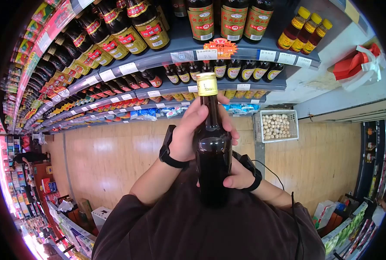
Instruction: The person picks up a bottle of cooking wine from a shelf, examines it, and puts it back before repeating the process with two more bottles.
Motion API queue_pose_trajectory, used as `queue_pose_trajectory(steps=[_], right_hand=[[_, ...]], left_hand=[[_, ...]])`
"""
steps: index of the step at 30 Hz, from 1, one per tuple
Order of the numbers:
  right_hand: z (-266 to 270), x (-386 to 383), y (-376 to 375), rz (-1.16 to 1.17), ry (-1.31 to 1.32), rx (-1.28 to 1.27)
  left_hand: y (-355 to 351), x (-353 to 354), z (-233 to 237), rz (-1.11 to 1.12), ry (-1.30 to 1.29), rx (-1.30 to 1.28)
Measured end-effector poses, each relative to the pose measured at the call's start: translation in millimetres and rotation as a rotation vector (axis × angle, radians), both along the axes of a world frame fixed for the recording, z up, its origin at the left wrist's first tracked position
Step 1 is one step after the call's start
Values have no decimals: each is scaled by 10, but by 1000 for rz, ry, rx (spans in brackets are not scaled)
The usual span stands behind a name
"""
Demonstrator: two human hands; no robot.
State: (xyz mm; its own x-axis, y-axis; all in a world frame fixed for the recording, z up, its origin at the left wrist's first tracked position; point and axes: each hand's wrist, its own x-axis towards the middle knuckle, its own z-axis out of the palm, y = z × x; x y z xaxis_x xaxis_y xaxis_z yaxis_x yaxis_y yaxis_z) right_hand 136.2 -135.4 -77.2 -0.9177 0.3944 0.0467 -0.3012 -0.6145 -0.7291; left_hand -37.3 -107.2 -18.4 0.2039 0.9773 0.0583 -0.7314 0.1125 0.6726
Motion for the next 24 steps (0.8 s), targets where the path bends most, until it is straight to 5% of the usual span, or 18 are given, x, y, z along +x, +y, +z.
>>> queue_pose_trajectory(steps=[24], right_hand=[[16,58,22,-20,-35,-3]], left_hand=[[-7,24,50,-24,11,-52]])
